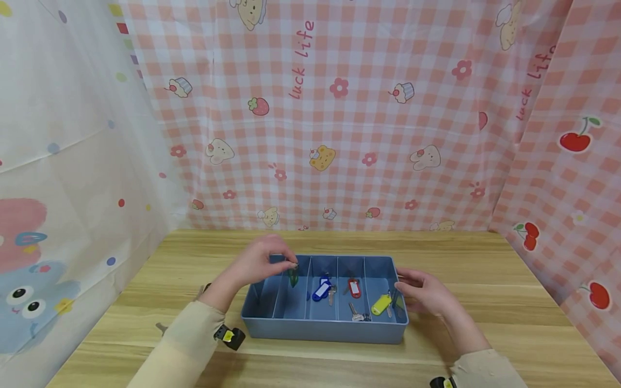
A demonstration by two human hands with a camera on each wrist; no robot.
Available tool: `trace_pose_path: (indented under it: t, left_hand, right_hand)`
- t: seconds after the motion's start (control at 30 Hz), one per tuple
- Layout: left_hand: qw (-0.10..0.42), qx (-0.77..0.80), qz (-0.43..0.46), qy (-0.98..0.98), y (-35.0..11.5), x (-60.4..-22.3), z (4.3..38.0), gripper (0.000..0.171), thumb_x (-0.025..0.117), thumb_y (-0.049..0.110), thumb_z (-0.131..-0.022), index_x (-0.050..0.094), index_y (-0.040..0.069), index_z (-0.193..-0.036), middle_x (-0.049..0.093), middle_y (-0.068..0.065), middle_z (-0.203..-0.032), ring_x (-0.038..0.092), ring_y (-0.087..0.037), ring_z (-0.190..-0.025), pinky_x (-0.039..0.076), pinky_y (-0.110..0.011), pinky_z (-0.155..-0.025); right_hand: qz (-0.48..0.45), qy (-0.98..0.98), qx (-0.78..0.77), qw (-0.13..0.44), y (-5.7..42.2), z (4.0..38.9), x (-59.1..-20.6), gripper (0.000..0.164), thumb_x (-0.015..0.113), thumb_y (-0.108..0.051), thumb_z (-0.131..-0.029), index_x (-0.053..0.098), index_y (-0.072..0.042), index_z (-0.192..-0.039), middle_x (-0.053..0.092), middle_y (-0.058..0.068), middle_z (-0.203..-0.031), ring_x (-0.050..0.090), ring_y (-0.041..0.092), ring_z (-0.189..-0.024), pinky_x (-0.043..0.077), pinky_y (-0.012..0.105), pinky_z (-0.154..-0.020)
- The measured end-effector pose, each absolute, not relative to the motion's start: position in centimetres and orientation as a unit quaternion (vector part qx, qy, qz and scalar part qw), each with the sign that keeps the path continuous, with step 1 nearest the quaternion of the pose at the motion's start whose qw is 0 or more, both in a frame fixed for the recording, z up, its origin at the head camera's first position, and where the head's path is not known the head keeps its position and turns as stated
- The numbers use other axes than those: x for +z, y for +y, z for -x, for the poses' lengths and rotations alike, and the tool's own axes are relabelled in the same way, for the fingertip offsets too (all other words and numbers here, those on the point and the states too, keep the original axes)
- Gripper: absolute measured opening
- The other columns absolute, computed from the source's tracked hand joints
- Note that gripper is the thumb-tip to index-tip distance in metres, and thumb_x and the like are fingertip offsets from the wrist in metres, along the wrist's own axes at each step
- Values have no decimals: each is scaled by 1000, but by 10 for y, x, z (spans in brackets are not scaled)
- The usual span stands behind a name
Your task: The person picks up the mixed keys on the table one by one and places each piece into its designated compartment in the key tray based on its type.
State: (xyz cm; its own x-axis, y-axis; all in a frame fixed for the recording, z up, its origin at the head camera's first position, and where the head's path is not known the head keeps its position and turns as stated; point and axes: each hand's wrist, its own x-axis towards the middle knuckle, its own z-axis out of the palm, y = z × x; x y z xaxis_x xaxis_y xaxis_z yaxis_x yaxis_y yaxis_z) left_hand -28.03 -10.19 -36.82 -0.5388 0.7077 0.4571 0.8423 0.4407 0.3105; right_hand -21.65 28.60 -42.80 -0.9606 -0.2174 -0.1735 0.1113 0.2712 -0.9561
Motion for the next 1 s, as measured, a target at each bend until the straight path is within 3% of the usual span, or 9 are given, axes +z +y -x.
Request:
trace_pose_path:
  t: [0.3,0.57,1.0]
  left_hand:
    - [92,-242,438,-861,-99,-367,283,5,76,16,-89,77,14,-93,72,7,-93,60,-11,-91,49,-33,-88]
    - [73,-255,412,-872,-99,-366,283,15,76,12,-89,76,13,-104,72,2,-104,62,-15,-101,50,-36,-92]
    - [89,-233,457,-854,-112,-367,281,26,77,16,-88,73,9,-113,71,-1,-108,62,-17,-105,47,-38,-96]
  right_hand:
    - [29,793,-593,134,286,215,-428,65,60,-20,-101,30,13,-148,43,36,-140,58,31,-114,54,49,-86]
    - [29,795,-590,137,286,216,-429,65,60,-21,-101,29,12,-148,42,36,-141,58,32,-115,54,50,-86]
    - [25,794,-591,142,287,217,-427,66,60,-23,-101,29,11,-149,41,35,-142,57,32,-115,53,51,-87]
